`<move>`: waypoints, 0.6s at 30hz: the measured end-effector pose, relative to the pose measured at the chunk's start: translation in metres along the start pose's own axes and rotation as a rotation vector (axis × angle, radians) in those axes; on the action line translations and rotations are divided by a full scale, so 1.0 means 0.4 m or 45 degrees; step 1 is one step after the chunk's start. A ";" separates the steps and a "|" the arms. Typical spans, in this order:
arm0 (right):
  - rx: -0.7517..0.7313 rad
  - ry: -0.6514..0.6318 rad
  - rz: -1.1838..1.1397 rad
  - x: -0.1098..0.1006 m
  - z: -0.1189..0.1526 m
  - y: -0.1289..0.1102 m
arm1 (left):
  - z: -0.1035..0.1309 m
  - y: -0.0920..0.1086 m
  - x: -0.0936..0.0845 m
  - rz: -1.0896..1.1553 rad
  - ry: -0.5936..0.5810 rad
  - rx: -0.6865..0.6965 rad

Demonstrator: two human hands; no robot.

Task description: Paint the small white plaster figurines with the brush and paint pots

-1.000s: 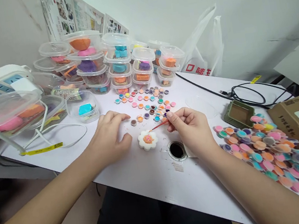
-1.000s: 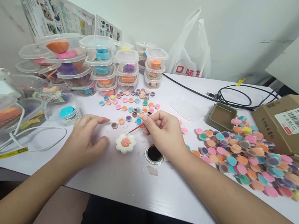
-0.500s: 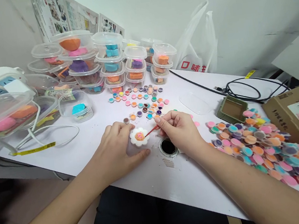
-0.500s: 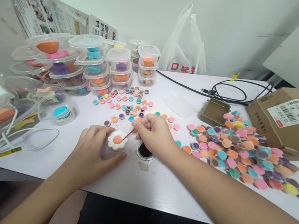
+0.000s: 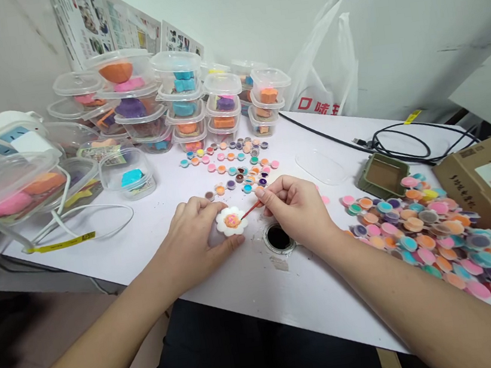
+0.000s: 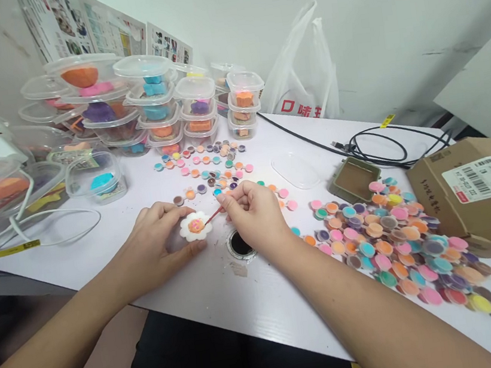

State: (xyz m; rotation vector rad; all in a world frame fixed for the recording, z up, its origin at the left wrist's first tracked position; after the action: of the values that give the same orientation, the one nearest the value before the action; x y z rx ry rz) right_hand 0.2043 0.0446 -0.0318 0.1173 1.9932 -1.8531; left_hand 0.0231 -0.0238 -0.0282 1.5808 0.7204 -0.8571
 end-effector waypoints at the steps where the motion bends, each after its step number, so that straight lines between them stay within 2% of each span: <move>1: -0.012 0.014 0.013 -0.002 -0.001 -0.002 | 0.000 -0.003 0.000 0.008 -0.010 -0.006; 6: -0.069 0.054 0.008 -0.018 -0.001 -0.013 | -0.004 -0.016 0.001 0.038 -0.074 -0.045; 11: -0.092 0.006 -0.027 -0.015 0.004 -0.021 | -0.003 -0.018 0.001 0.047 -0.133 -0.066; 18: -0.181 0.028 0.115 -0.008 0.000 -0.030 | -0.005 -0.015 -0.002 0.043 -0.155 -0.033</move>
State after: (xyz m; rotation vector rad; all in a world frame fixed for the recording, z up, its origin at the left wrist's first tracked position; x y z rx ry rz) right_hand 0.2030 0.0439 -0.0194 0.1840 2.0916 -1.6565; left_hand 0.0180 -0.0209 -0.0305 1.4999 0.6140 -0.9077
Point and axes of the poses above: each hand's wrist, its own z-axis away from the middle knuckle, its own x-axis out of the palm, y = z × x, the point moved 8 cm from there along -z, towards the middle knuckle, and after that the axes turned 7 degrees about z, right-handed, at the moved point
